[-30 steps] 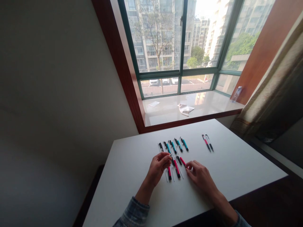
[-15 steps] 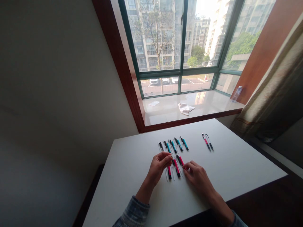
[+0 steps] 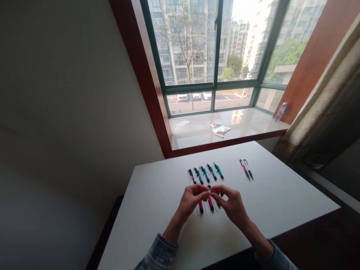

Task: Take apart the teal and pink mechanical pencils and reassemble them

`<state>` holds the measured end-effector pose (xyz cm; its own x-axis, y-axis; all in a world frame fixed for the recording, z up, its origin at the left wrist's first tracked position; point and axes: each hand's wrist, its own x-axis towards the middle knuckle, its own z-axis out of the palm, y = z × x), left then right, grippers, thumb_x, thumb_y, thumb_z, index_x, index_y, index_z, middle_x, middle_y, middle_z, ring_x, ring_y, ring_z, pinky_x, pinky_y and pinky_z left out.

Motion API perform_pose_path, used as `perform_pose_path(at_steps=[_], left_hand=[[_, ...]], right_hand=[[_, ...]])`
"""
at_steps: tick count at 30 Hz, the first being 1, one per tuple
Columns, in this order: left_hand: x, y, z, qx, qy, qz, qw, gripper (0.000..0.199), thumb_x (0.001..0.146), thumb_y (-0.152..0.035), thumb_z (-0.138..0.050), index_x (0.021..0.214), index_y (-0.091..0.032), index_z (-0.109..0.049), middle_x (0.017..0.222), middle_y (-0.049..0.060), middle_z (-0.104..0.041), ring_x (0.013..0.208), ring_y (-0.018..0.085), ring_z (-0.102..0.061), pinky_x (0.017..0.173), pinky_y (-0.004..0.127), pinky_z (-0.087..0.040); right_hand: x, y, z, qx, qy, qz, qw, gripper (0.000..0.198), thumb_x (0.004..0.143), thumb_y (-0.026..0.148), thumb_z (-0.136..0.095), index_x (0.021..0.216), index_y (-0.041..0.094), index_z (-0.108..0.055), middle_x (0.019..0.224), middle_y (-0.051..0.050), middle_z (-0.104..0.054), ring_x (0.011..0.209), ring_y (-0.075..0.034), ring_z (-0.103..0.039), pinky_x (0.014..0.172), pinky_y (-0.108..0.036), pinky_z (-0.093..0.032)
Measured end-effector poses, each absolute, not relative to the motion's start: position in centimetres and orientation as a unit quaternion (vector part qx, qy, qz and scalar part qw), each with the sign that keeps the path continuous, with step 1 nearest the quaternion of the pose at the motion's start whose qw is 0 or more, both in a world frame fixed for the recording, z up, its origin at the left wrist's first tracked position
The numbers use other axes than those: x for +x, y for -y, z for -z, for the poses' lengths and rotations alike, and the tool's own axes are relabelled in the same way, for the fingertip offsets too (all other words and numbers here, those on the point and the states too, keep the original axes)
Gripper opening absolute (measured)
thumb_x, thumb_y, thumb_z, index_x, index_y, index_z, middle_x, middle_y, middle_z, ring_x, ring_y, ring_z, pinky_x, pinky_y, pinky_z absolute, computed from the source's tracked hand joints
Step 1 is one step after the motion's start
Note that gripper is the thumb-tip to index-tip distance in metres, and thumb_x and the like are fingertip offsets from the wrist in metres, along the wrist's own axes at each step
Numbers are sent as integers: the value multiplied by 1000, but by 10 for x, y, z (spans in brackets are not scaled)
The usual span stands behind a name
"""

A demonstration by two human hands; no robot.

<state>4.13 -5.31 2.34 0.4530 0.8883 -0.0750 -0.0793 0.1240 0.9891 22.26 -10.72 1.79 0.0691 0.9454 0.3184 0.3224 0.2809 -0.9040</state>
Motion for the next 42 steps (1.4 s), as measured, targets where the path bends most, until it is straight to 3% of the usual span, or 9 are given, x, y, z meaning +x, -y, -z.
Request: perform_pose_path(at_steps=[10,16,22,28,36,42], left_hand=[[42,56,-24,557,-357,-365,656,26,78,-36,-83,88,-13,-77,78,9,-73,69,16,-64,68,28,-52],[35,49,-28,541,-398,-431,603,45,77,-37,-83,115,-19,-69,95,6,-72,74,17,-68,66,28,-54],[32,44,-28,529,-431,-472,558,37,80,-38,-79,110,-19,-70,90,2,-67,71,13,-62,66,26,-51],[36,46,-24,538,-431,-466,555,33,78,-36,-79,105,-18,-71,89,2,-66,70,13,-60,65,25,-49],[35,46,-26,540,-442,-453,554,36,79,-37,-78,109,-19,-70,92,3,-67,78,17,-65,72,29,-53],[35,48,-28,549,-447,-445,549,34,82,-38,-76,110,-20,-70,94,4,-67,81,18,-65,74,31,-53]], right_hand=[[223,97,-9,-491,578,-376,532,29,89,47,-72,97,19,-77,86,-7,-78,79,-24,-72,76,-36,-58],[235,88,-5,-515,642,-252,510,24,98,42,-62,96,22,-76,92,-7,-76,83,-23,-69,78,-36,-57],[246,79,13,-470,771,-168,395,20,102,27,-55,99,22,-75,93,-7,-72,87,-22,-66,77,-34,-56],[245,78,24,-468,795,-153,355,16,98,16,-61,99,24,-75,92,-6,-72,85,-21,-64,76,-32,-56],[244,80,22,-471,792,-160,355,16,99,18,-61,99,24,-76,91,-5,-72,84,-21,-65,75,-33,-55],[255,76,20,-481,774,-158,380,21,102,30,-56,103,24,-76,93,-7,-74,85,-22,-66,76,-35,-54]])
